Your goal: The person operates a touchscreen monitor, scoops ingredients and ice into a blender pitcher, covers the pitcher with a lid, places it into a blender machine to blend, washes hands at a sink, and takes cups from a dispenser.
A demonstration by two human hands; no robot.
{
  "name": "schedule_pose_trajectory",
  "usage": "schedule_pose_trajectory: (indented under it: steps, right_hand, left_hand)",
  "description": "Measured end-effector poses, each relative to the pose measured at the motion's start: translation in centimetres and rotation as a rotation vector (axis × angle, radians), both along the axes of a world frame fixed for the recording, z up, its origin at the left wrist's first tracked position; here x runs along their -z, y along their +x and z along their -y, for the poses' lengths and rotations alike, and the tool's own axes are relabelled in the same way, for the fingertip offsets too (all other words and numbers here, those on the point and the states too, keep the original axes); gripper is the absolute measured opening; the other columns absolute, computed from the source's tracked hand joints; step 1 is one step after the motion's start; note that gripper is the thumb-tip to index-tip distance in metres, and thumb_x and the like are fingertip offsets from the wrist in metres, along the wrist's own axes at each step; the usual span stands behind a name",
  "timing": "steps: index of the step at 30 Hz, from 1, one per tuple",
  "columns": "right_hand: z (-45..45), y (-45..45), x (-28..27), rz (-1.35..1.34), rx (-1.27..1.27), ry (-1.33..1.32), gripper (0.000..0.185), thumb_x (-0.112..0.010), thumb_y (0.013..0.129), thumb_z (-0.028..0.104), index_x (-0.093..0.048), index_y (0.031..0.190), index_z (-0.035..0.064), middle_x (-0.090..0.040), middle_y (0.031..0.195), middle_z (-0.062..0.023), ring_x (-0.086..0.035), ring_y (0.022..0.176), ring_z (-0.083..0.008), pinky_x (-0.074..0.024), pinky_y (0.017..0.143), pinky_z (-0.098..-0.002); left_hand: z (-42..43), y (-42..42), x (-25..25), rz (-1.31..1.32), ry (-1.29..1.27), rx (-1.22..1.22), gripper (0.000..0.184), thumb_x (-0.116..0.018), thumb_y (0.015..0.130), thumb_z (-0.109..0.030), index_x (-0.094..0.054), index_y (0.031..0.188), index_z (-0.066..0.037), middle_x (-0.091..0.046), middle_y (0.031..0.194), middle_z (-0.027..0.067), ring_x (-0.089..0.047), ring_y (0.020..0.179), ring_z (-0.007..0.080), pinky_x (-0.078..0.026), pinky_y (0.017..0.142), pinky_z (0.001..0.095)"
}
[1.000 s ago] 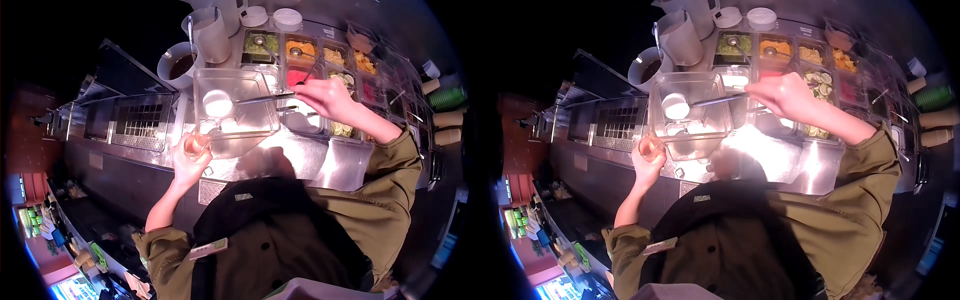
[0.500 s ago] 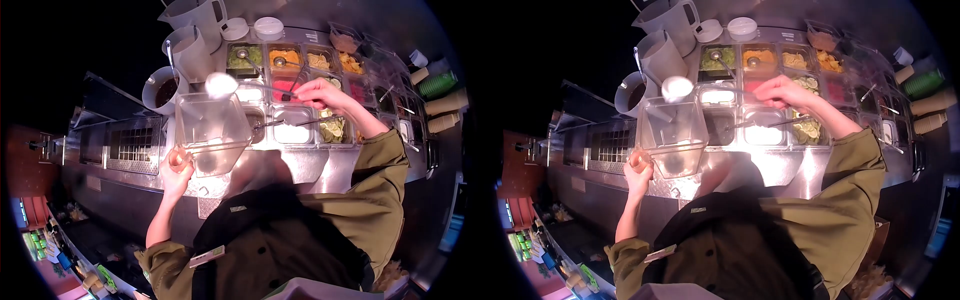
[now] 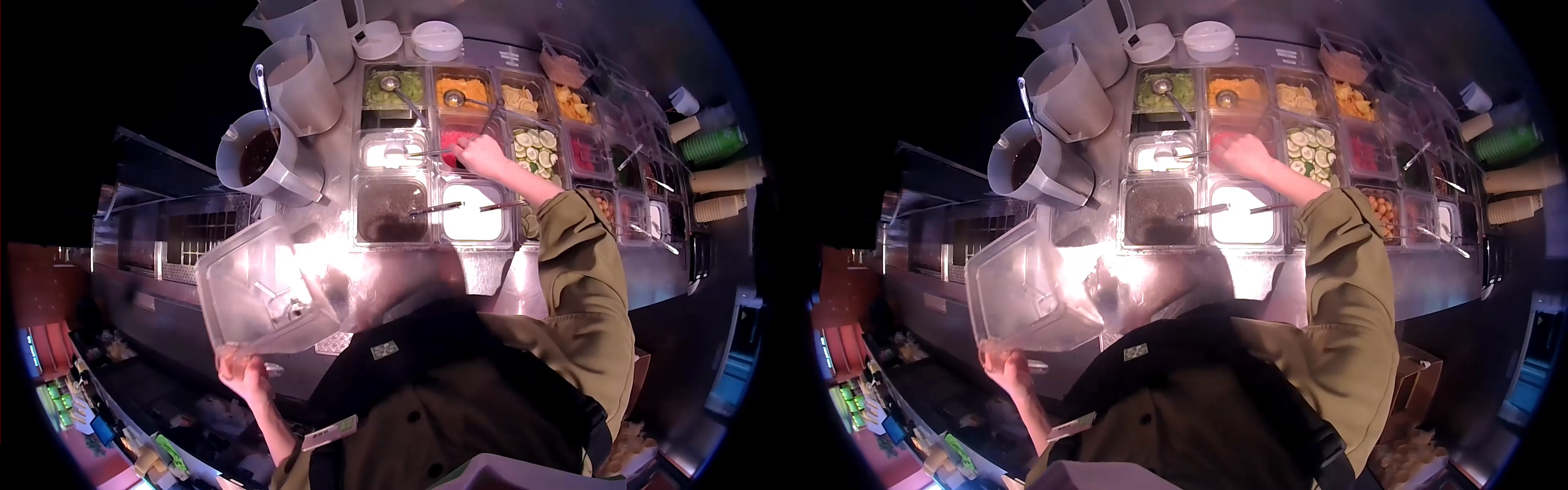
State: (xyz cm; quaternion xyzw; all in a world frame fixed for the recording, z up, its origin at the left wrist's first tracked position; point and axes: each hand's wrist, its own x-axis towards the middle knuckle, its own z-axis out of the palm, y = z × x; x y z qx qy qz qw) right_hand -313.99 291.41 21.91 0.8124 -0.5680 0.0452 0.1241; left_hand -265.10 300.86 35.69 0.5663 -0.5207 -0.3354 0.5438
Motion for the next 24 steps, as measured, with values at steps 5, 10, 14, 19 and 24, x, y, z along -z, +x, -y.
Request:
schedule_pose_trajectory:
  steps: [5,10,14,19,24]
  right_hand:
    - [2.4,-0.2,0.9,0.101,0.18,0.257,0.015,-0.055,0.071,0.02,-0.058,0.073,0.0058,-0.058,0.068,-0.0102,-0.058,0.062,-0.0276,-0.046,0.052,-0.0395]
    - [3.0,0.0,1.2,0.109,0.203,0.192,0.022,-0.056,0.07,0.021,-0.06,0.089,0.0097,-0.059,0.078,-0.0109,-0.058,0.07,-0.0277,-0.0473,0.06,-0.0376]
    - [0.1,2.1,-3.1,0.267,0.267,0.05,0.024,-0.055,0.073,0.018,-0.057,0.095,0.0071,-0.055,0.094,-0.0104,-0.056,0.081,-0.0282,-0.0463,0.069,-0.0368]
    - [-6.7,4.3,-5.4,0.408,0.269,-0.025,0.019,-0.053,0.076,0.015,-0.056,0.092,0.0049,-0.054,0.09,-0.0113,-0.055,0.077,-0.0289,-0.0459,0.066,-0.0356]
    - [-13.5,6.8,-3.7,0.624,0.376,0.045,0.015,-0.052,0.075,0.007,-0.057,0.086,-0.0003,-0.056,0.083,-0.0131,-0.056,0.07,-0.0257,-0.0459,0.062,-0.0329]
  left_hand:
    - [-0.1,6.1,2.5,-0.097,-0.137,-0.128,0.032,-0.055,0.067,-0.019,-0.049,0.09,0.002,-0.045,0.057,0.001,-0.034,0.041,0.0057,-0.024,0.034,0.0169]
    - [3.2,8.4,4.0,-0.118,-0.151,-0.361,0.025,-0.049,0.066,0.0,-0.05,0.091,0.004,-0.047,0.065,0.0027,-0.035,0.043,0.007,-0.027,0.038,0.0195]
    - [7.5,10.0,6.0,-0.123,-0.256,-0.449,0.018,-0.053,0.066,0.004,-0.038,0.059,-0.005,-0.042,0.052,0.002,-0.038,0.042,0.0098,-0.03,0.042,0.0218]
    - [12.0,12.5,10.2,0.055,-0.361,-0.493,0.028,-0.057,0.067,-0.002,-0.033,0.052,-0.005,-0.04,0.047,0.0023,-0.039,0.041,0.0108,-0.034,0.044,0.0231]
    - [14.2,12.7,11.9,0.114,-0.354,-0.565,0.025,-0.055,0.068,-0.004,-0.035,0.053,-0.004,-0.041,0.046,0.0021,-0.04,0.043,0.01,-0.036,0.043,0.0214]
